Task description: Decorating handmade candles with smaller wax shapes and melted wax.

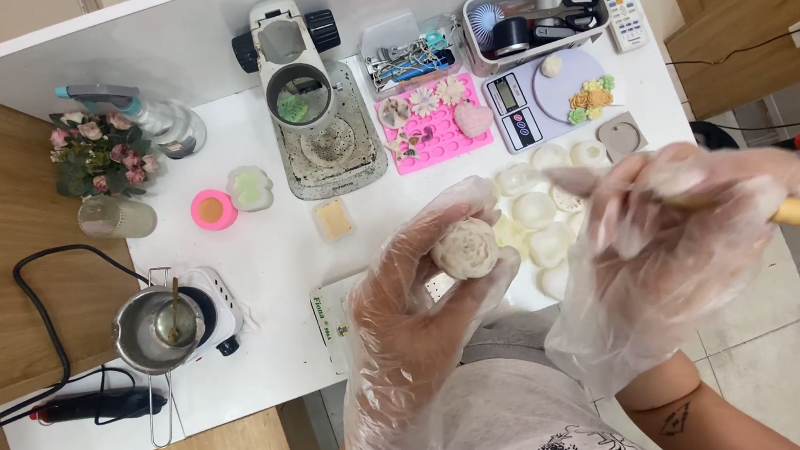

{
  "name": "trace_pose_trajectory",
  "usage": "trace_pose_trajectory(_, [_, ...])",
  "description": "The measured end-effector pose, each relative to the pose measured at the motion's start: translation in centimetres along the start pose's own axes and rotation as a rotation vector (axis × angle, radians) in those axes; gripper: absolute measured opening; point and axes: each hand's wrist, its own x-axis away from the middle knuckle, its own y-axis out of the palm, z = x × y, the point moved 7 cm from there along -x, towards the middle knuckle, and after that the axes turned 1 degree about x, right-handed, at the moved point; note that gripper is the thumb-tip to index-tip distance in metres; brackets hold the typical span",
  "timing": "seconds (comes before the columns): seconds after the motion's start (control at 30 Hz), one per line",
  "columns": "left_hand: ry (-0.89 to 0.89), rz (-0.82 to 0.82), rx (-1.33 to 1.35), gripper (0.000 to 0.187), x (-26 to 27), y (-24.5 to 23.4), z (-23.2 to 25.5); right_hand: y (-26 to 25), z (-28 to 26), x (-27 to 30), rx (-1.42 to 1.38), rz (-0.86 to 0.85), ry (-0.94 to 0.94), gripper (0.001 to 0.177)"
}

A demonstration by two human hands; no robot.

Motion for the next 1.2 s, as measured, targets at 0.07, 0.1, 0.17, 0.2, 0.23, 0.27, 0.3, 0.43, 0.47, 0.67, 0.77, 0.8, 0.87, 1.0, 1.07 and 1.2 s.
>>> trace_pose_trajectory(0.07, [0.022,0.006,-0.069,0.048,0.0,0.2,0.4,2.2,-1.6,-2.8,0.235,-0.046,-0.227,0.048])
trace_pose_trajectory(0.1, [0.041,0.009,-0.139,0.048,0.0,0.4,0.7,3.8,-2.9,-3.7,0.467,-0.089,-0.456,0.037])
trace_pose_trajectory(0.17, [0.102,0.021,-0.176,0.049,0.1,0.6,0.2,0.9,-0.9,-6.3,0.712,-0.139,-0.424,0.028])
trace_pose_trajectory(0.2, [0.161,0.024,-0.212,0.051,0.3,0.7,0.2,-0.4,0.5,-7.7,0.961,-0.184,-0.394,0.020])
trace_pose_trajectory(0.23, [0.163,0.038,-0.215,0.051,0.3,0.8,0.0,-1.8,2.0,-8.4,0.955,-0.197,-0.391,0.020])
trace_pose_trajectory(0.27, [0.106,0.027,-0.133,0.051,0.3,0.9,-0.6,-2.6,4.1,-9.1,1.178,-0.305,-0.397,0.012])
trace_pose_trajectory(0.3, [0.049,0.020,-0.050,0.051,0.3,1.1,-1.2,-3.5,6.4,-9.7,1.398,-0.419,-0.403,0.011])
trace_pose_trajectory(0.43, [0.028,0.107,0.014,0.052,0.9,1.4,-2.0,-9.0,14.0,-10.2,1.672,-0.668,-0.434,0.027])
trace_pose_trajectory(0.47, [0.071,0.135,-0.099,0.051,1.1,1.3,-1.9,-11.1,16.3,-10.2,1.711,-0.712,-0.392,0.031])
trace_pose_trajectory(0.67, [0.094,0.358,-0.253,0.046,3.1,1.4,-3.4,-17.4,26.1,-12.7,1.990,-0.781,-0.303,0.026])
trace_pose_trajectory(0.77, [0.124,0.492,-0.307,0.046,4.6,1.2,-3.0,-19.2,29.7,-14.0,2.108,-0.791,-0.312,0.029])
trace_pose_trajectory(0.8, [0.159,0.530,-0.377,0.047,5.2,1.1,-2.4,-19.6,30.7,-14.5,2.137,-0.778,-0.302,0.030])
trace_pose_trajectory(0.87, [0.194,0.627,-0.558,0.048,6.5,0.7,-0.6,-20.6,32.1,-14.9,2.142,-0.820,-0.271,0.032])
trace_pose_trajectory(1.0, [0.094,0.832,-0.742,0.048,10.0,-1.0,-0.6,-20.2,32.7,-14.7,2.144,-0.829,-0.293,0.043])
trace_pose_trajectory(1.07, [0.107,0.900,-0.748,0.048,11.9,-1.7,-0.5,-20.0,31.9,-14.7,2.104,-0.860,-0.320,0.044])
trace_pose_trajectory(1.2, [0.148,1.093,-0.734,0.050,16.3,-4.3,-1.7,-20.3,32.1,-15.3,2.084,-0.879,-0.240,0.041])
